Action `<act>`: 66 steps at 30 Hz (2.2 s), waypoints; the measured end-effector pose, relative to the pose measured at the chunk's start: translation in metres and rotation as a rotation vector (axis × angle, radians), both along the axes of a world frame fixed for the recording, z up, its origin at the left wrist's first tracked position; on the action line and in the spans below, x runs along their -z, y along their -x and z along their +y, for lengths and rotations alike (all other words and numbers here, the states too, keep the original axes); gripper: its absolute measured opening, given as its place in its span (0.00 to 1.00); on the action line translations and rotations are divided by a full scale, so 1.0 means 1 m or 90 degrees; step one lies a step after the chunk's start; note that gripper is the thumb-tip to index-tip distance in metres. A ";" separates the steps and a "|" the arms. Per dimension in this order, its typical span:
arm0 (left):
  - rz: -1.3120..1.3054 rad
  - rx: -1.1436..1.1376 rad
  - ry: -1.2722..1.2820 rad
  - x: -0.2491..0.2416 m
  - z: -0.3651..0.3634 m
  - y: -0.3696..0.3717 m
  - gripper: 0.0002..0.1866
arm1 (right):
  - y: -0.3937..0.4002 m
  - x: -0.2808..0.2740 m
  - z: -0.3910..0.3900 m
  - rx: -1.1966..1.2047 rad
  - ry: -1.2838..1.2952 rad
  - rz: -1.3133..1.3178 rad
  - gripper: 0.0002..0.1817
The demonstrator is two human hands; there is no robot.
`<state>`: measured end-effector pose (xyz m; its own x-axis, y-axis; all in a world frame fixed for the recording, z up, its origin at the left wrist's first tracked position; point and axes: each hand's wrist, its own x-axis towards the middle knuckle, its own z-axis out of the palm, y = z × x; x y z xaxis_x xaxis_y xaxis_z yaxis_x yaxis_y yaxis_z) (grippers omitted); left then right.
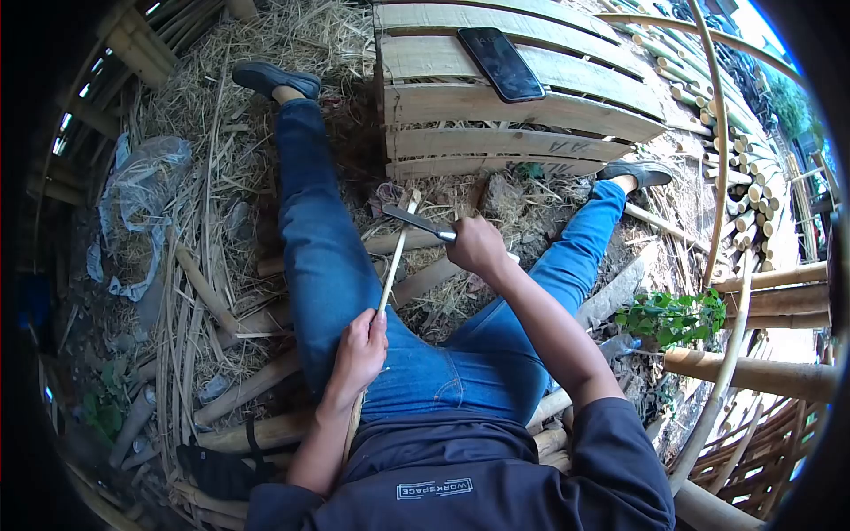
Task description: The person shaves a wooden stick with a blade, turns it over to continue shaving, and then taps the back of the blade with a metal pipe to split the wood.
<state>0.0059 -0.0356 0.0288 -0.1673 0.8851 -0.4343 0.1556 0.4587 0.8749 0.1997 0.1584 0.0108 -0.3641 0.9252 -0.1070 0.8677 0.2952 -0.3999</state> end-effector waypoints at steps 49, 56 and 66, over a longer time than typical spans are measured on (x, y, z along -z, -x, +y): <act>0.176 0.085 -0.119 0.008 0.005 -0.003 0.19 | 0.009 0.027 -0.034 -0.006 0.076 0.120 0.12; 0.142 0.032 -0.036 0.008 0.006 -0.001 0.18 | 0.008 0.031 -0.031 0.005 0.083 0.180 0.13; 0.121 0.041 -0.048 0.008 0.007 -0.004 0.19 | 0.013 0.026 -0.034 -0.015 0.088 0.147 0.10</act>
